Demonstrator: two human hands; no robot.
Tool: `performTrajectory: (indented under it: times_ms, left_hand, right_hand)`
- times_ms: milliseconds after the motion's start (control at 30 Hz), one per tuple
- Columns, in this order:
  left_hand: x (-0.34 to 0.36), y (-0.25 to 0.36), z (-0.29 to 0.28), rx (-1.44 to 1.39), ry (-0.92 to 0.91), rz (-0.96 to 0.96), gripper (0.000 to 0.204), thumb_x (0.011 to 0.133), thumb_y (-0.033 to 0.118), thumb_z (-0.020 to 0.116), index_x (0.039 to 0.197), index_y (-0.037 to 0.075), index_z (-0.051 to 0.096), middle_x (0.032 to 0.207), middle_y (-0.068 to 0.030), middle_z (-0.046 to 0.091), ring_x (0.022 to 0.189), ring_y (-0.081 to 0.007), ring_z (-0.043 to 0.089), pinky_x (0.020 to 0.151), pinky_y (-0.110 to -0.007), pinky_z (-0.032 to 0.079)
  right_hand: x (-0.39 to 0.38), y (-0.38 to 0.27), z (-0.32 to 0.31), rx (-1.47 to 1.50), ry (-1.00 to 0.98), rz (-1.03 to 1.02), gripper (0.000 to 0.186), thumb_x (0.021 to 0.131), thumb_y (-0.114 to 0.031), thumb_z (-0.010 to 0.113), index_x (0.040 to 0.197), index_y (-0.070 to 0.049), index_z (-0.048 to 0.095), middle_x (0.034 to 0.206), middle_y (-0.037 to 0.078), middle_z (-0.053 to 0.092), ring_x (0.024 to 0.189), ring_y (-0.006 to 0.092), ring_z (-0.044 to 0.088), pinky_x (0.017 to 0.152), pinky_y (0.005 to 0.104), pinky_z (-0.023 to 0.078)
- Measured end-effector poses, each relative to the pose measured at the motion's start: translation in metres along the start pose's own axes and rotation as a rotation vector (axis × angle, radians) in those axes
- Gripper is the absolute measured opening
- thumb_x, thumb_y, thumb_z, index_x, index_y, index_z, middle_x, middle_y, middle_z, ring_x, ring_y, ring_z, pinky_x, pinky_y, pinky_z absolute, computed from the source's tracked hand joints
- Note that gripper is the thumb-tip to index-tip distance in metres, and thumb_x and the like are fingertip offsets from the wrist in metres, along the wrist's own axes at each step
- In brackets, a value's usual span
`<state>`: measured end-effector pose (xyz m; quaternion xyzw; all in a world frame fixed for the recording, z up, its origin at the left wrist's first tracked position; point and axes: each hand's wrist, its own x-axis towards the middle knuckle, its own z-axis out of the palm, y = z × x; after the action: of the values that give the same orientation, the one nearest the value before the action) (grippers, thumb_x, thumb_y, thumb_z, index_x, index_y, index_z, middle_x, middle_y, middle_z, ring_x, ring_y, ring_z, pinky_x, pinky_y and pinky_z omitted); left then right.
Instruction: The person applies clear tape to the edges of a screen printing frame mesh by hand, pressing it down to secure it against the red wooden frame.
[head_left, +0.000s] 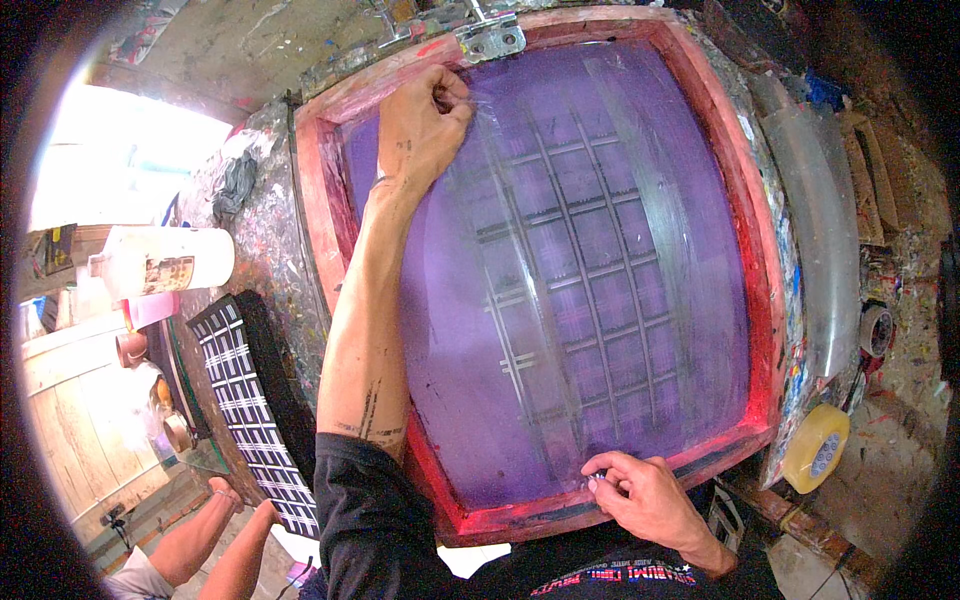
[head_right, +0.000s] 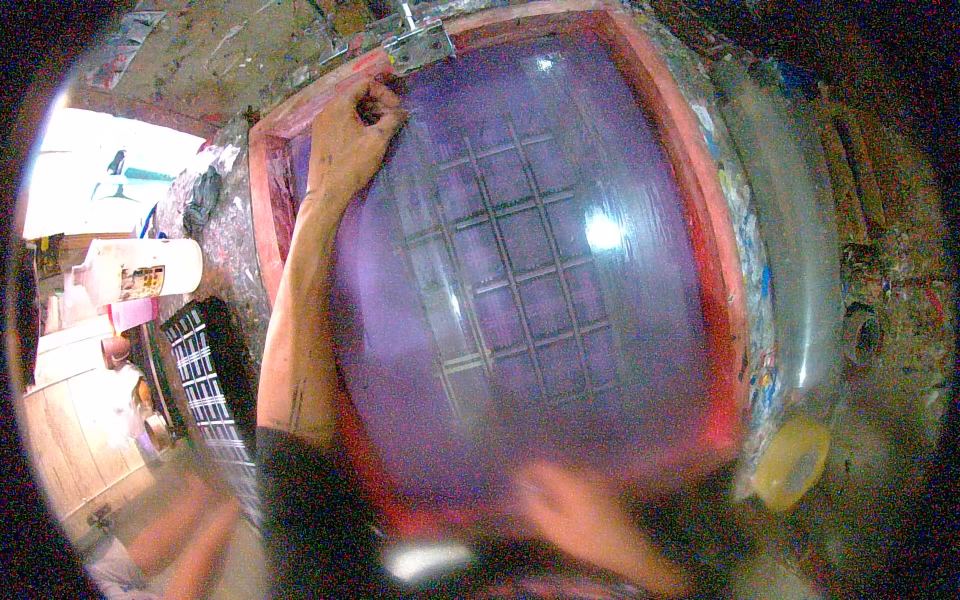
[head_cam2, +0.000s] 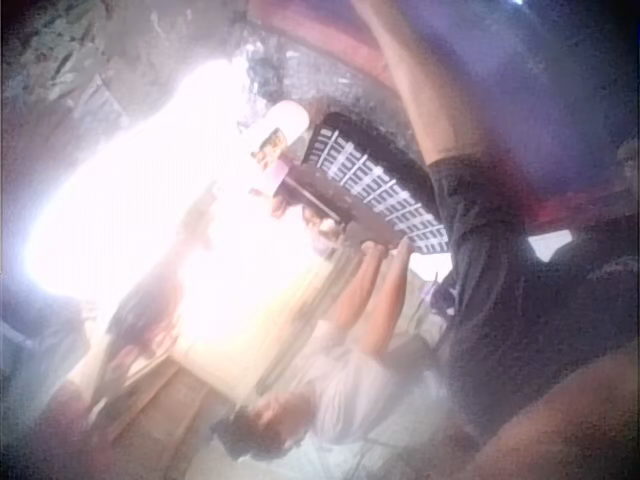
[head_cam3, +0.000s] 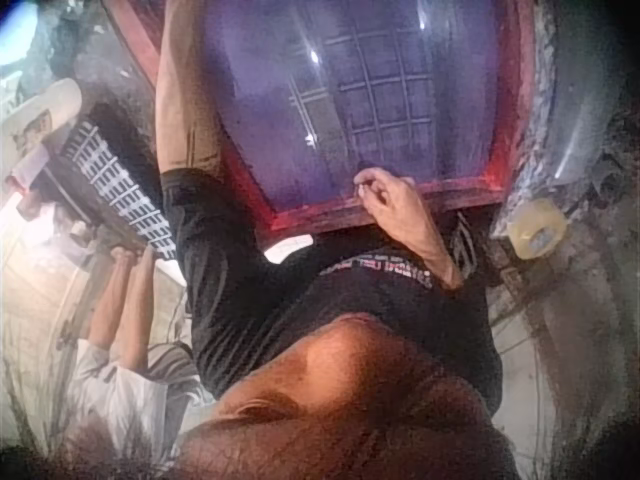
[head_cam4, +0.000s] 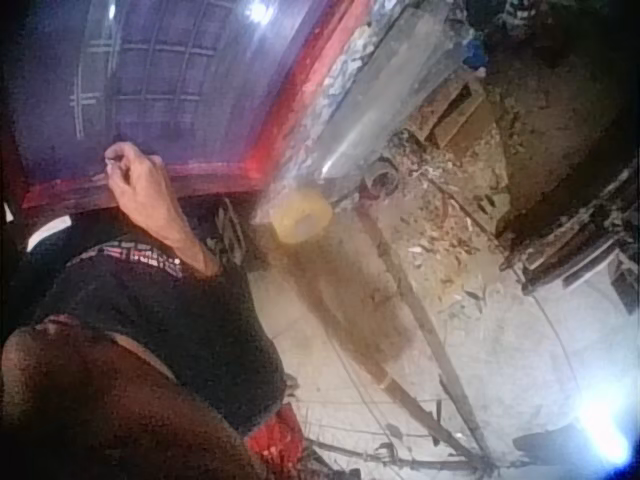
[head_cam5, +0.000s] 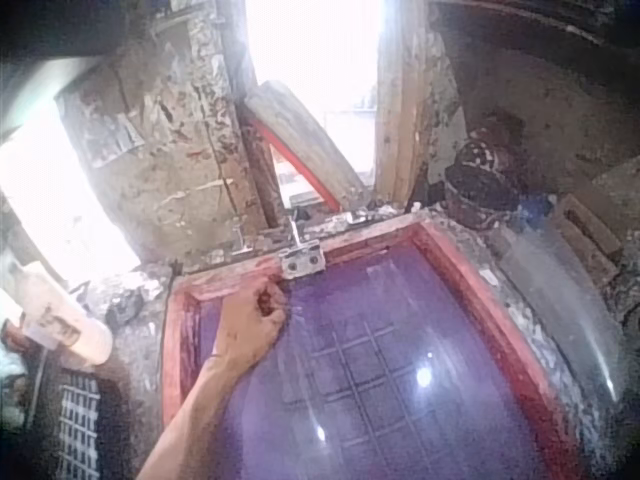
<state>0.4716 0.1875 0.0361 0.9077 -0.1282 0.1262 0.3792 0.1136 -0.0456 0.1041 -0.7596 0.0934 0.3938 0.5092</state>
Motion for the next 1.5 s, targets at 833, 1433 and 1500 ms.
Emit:
performTrajectory:
  times_ms: [833, 1433, 1500]
  left_hand:
    - [0.001, -0.001, 0.001, 0.024, 0.010, 0.047, 0.018, 0.076, 0.013, 0.068, 0.091, 0.003, 0.068, 0.080, -0.0122, 0.071, 0.075, -0.0244, 0.070, 0.072, -0.035, 0.054]
    - [0.003, -0.009, 0.000, 0.071, -0.063, 0.001, 0.023, 0.077, 0.019, 0.070, 0.094, 0.005, 0.070, 0.084, -0.0099, 0.073, 0.080, -0.0231, 0.071, 0.076, -0.034, 0.054]
    - [0.003, -0.009, -0.001, 0.085, -0.056, 0.015, 0.022, 0.077, 0.019, 0.070, 0.094, 0.005, 0.070, 0.085, -0.0097, 0.073, 0.080, -0.0228, 0.071, 0.076, -0.034, 0.054]
  right_hand:
    - [0.002, 0.002, 0.001, 0.020, -0.011, -0.034, 0.019, 0.094, -0.009, 0.065, 0.109, 0.004, 0.064, 0.063, 0.002, 0.059, 0.058, 0.0049, 0.053, 0.051, 0.0258, 0.043]
    - [0.004, 0.007, 0.000, -0.045, -0.044, 0.003, 0.018, 0.095, -0.010, 0.064, 0.108, 0.002, 0.064, 0.060, 0.002, 0.056, 0.055, 0.0050, 0.047, 0.049, 0.0276, 0.039]
    - [0.005, 0.006, -0.001, -0.034, -0.031, -0.034, 0.018, 0.095, -0.011, 0.064, 0.108, 0.002, 0.064, 0.059, 0.003, 0.056, 0.055, 0.0051, 0.047, 0.048, 0.0279, 0.039]
